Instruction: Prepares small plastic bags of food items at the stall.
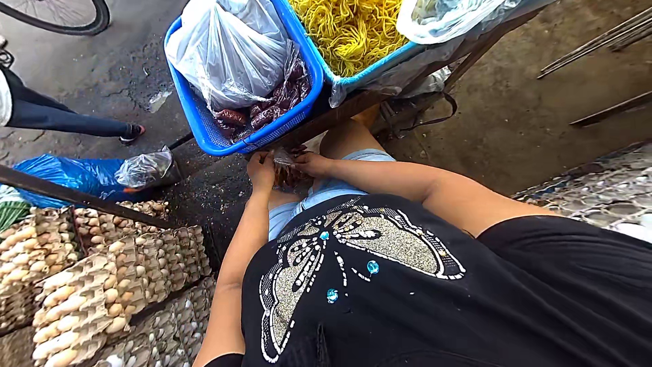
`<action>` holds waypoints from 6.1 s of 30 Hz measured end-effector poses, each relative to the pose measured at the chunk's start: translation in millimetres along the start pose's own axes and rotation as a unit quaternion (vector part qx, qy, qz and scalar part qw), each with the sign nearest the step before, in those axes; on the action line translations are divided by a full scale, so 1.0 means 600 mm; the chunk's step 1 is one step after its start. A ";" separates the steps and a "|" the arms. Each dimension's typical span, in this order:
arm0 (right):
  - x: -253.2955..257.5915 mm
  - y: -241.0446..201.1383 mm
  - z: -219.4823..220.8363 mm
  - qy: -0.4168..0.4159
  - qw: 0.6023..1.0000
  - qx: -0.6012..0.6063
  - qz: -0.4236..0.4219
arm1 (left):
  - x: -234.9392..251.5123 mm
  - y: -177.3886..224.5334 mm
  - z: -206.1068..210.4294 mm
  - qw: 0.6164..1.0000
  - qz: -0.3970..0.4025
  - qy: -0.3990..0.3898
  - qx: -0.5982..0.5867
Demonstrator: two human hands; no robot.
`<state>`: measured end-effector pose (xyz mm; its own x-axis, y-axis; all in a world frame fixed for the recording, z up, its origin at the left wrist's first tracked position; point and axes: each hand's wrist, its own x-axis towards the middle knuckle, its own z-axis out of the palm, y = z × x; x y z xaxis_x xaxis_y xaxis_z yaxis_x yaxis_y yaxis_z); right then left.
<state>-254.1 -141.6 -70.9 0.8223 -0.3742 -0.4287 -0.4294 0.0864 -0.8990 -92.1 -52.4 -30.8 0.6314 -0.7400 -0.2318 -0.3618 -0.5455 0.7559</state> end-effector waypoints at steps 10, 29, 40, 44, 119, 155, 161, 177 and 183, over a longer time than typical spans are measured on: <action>0.011 0.002 0.001 -0.016 1.000 0.017 0.007 | -0.010 -0.014 -0.001 0.994 -0.008 -0.059 -0.093; 0.028 0.009 -0.007 0.009 0.995 -0.101 0.010 | 0.002 -0.031 0.027 1.000 -0.013 0.013 0.024; 0.022 0.002 -0.010 0.045 0.996 -0.063 0.041 | 0.017 0.118 -0.128 0.898 0.356 0.251 0.056; 0.041 0.034 -0.006 0.058 0.996 -0.069 0.029 | 0.129 0.164 -0.170 0.984 0.090 0.104 0.110; 0.024 0.010 -0.021 0.097 0.956 -0.276 0.003 | -0.012 -0.016 0.031 0.996 0.018 -0.058 0.059; 0.011 -0.009 -0.045 0.090 0.964 -0.243 0.064 | 0.155 0.205 -0.115 0.864 -0.063 -0.093 0.490; 0.014 -0.022 -0.032 0.065 0.958 -0.265 0.084 | 0.169 0.197 -0.108 0.837 -0.090 -0.105 0.530; 0.022 -0.010 -0.039 0.073 0.969 -0.217 0.089 | 0.152 0.197 -0.119 0.895 -0.062 -0.125 0.424; 0.024 -0.012 -0.036 0.064 0.968 -0.225 0.094 | 0.168 0.195 -0.122 0.900 -0.076 -0.131 0.408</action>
<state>-247.1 -167.7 -68.4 0.6731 -0.5054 -0.5400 -0.7095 -0.2351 -0.6643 -20.5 -162.1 79.2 0.5723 -0.6409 -0.5116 -0.7354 -0.6772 0.0257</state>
